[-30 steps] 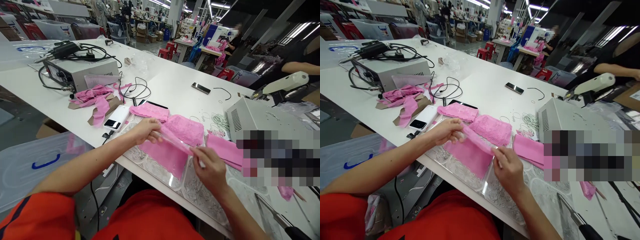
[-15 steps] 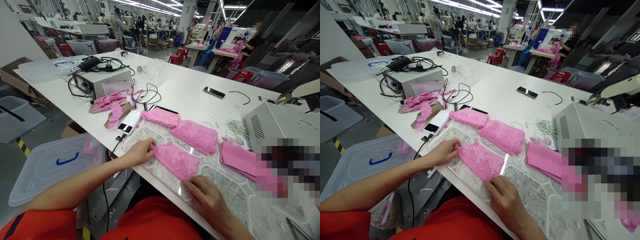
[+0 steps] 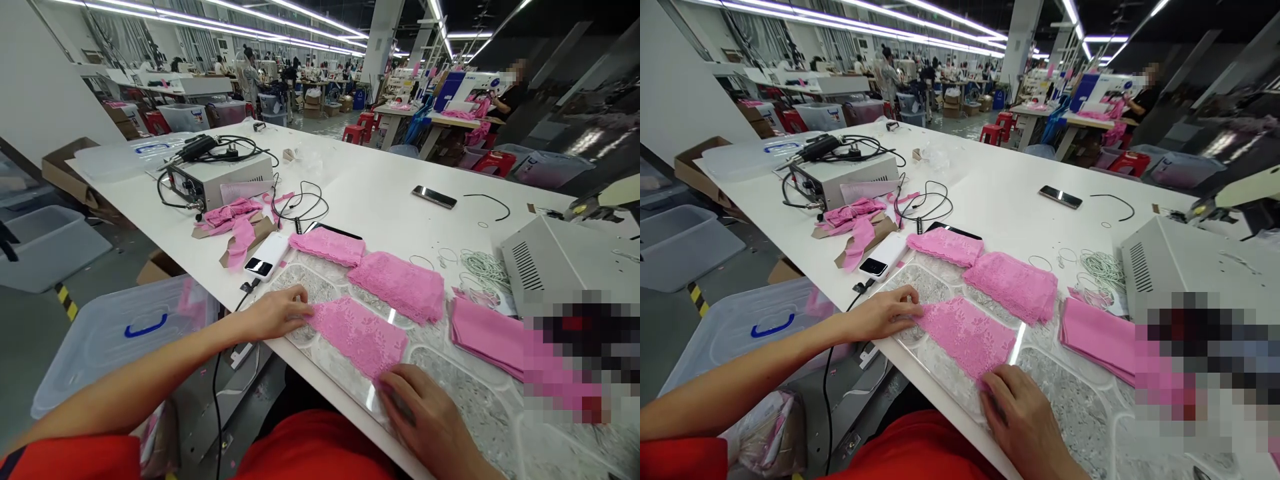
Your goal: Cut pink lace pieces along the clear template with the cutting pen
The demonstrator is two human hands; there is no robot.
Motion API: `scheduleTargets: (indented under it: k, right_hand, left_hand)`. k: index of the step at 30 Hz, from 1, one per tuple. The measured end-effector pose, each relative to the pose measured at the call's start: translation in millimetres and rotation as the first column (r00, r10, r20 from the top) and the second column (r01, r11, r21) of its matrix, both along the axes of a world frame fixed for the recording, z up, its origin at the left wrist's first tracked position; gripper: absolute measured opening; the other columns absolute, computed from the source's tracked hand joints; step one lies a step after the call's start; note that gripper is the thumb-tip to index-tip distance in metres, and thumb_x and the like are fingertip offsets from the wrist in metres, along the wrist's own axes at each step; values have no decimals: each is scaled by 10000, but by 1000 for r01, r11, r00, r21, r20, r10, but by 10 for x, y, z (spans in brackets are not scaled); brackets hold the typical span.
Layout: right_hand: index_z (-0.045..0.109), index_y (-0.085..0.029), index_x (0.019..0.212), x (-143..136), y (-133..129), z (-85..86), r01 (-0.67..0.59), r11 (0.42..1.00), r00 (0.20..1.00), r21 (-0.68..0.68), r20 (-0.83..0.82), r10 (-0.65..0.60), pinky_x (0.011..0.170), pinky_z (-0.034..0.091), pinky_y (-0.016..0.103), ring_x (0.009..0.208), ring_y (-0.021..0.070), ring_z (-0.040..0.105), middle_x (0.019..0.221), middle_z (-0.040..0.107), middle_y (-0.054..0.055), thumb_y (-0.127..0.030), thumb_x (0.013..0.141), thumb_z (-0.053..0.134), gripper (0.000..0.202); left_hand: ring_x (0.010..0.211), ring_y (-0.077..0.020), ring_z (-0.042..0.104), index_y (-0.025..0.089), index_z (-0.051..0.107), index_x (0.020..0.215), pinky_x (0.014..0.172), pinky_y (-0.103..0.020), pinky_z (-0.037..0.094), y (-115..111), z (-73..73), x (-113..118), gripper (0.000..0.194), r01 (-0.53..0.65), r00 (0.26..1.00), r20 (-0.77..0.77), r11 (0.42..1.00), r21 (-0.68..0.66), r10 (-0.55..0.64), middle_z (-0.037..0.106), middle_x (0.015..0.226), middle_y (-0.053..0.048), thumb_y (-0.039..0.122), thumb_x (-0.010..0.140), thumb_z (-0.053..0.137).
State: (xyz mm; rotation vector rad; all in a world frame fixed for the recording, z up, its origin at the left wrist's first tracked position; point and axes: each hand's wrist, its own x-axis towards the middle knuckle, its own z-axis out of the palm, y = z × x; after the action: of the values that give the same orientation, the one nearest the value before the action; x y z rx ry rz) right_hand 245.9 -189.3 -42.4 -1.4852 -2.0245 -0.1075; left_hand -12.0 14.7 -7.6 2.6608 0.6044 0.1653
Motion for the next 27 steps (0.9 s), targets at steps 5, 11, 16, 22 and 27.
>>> scheduleTargets:
  k: [5, 11, 16, 22, 27]
  right_hand:
    - [595, -234, 876, 51, 75, 50, -28, 997, 992, -68, -126, 19, 594, 554, 227, 667, 133, 637, 782, 643, 26, -172, 916, 491, 127]
    - [552, -225, 689, 298, 347, 608, 61, 959, 929, -275, -336, -155, 438, 452, 227, 498, 126, 522, 599, 559, 0, -377, 914, 489, 278]
    - [576, -192, 645, 596, 1171, 977, 91, 930, 900, -356, -370, -230, 413, 382, 230, 450, 114, 452, 518, 501, -17, -438, 872, 502, 342]
    - [618, -189, 781, 679, 2161, 1055, 157, 987, 934, -23, -322, -156, 704, 477, 318, 747, 161, 555, 818, 621, 47, -347, 847, 518, 198]
    - [635, -202, 724, 413, 2257, 597, 23, 999, 971, -35, -238, -31, 773, 484, 354, 830, 185, 577, 843, 632, 54, -217, 811, 562, 115]
  left_hand:
    - [788, -133, 589, 218, 687, 1033, 743, -228, 452, 41, -95, 26, 258, 61, 997, 34, 997, 40, -63, 588, 1090, -72, 279, 978, 442]
    - [847, -128, 621, 168, 650, 843, 794, -202, 479, 252, 161, 247, 181, 77, 988, 134, 997, -9, -75, 633, 985, -50, 169, 913, 483]
    - [816, -166, 603, 160, 647, 815, 774, -259, 481, 989, 594, 552, 173, -69, 974, 216, 997, 33, 61, 635, 913, -58, 197, 871, 488]
    - [882, -172, 576, 152, 657, 897, 864, -304, 455, 1704, 785, 616, 232, -277, 924, 313, 948, 155, 219, 578, 1112, -94, 245, 882, 445]
    - [768, -143, 601, 161, 687, 808, 780, -274, 484, 1673, 399, 341, 251, -231, 962, 192, 955, 186, 196, 604, 1105, -82, 279, 860, 471]
